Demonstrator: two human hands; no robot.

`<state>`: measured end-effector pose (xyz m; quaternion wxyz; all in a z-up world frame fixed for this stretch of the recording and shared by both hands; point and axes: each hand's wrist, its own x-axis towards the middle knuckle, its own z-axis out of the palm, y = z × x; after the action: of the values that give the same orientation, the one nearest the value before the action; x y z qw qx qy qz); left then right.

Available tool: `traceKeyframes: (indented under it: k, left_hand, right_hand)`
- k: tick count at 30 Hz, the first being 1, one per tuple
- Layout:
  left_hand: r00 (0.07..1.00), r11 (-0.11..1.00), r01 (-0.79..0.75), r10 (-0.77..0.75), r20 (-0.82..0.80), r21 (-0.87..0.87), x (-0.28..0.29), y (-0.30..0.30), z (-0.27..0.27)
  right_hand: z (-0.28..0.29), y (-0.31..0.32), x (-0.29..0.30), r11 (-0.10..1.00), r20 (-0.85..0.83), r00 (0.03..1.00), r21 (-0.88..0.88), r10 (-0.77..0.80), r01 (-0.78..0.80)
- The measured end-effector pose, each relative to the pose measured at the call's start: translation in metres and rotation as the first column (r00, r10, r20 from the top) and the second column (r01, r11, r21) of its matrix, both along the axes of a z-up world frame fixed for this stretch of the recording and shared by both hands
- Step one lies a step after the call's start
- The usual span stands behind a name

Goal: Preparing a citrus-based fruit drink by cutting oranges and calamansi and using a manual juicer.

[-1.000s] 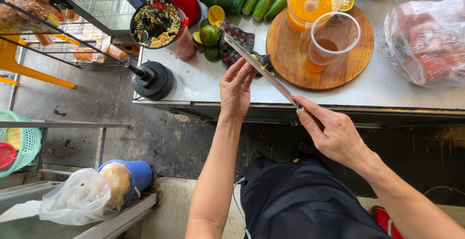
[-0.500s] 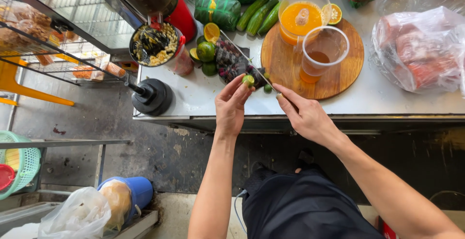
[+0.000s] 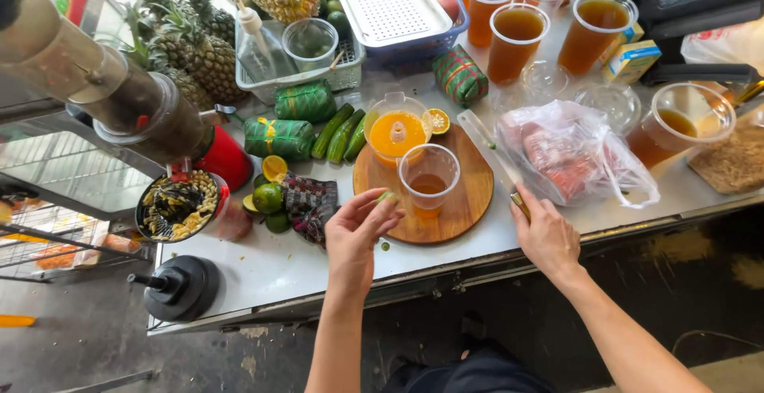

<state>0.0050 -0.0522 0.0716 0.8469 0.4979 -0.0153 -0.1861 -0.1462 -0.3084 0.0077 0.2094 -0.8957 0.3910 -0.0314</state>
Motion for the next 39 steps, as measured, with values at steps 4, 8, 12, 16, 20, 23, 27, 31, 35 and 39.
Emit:
traceKeyframes:
  k: [4, 8, 12, 16, 20, 23, 27, 31, 35, 39]
  left_hand:
    - [0.995, 0.995, 0.103, -0.103, -0.014, 0.005, -0.009, -0.049, 0.041]
    - [0.988, 0.986, 0.147, -0.150, 0.027, 0.080, -0.014, -0.095, 0.058]
    - [0.934, 0.936, 0.294, -0.325, 0.147, 0.194, -0.019, -0.124, 0.076]
    - [0.956, 0.958, 0.286, -0.287, 0.055, 0.038, -0.011, -0.141, 0.053]
    - [0.977, 0.962, 0.205, -0.212, 0.018, 0.179, 0.006, -0.075, 0.091]
    - [0.968, 0.893, -0.241, 0.191, 0.163, 0.380, 0.037, 0.012, 0.085]
    - [0.743, 0.793, -0.586, 0.608, -0.278, 0.169, 0.065, 0.103, 0.037]
    - [0.569, 0.556, -0.757, 0.819, -0.072, 0.343, 0.078, 0.178, 0.023]
    - [0.727, 0.595, -0.606, 0.683, 0.066, 0.528, 0.125, 0.235, -0.011]
    - [0.823, 0.586, -0.538, 0.522, 0.225, 0.607, 0.147, 0.249, -0.023]
  right_hand:
    - [-0.056, -0.034, 0.007, 0.996, -0.035, 0.996, -0.037, 0.079, -0.081]
    - [0.013, -0.028, 0.017, 0.950, 0.173, 0.946, -0.202, 0.275, -0.239]
    - [0.116, -0.007, 0.037, 0.851, 0.744, 0.620, 0.138, 0.249, -0.507]
    - [0.125, -0.007, 0.058, 0.853, 0.744, 0.506, -0.163, 0.436, -0.495]
    - [0.118, -0.004, 0.083, 0.777, 0.806, 0.439, -0.041, 0.397, -0.628]
    - [0.124, -0.002, 0.089, 0.735, 0.817, 0.394, -0.053, 0.421, -0.675]
    - [0.140, 0.029, 0.085, 0.718, 0.781, 0.549, 0.194, 0.299, -0.668]
    - [0.181, 0.108, 0.101, 0.540, 0.720, 0.664, 0.483, 0.203, -0.689]
    - [0.147, 0.189, 0.157, 0.379, 0.655, 0.720, 0.621, 0.229, -0.686]
    - [0.099, 0.244, 0.225, 0.132, 0.520, 0.852, 0.842, 0.055, -0.522]
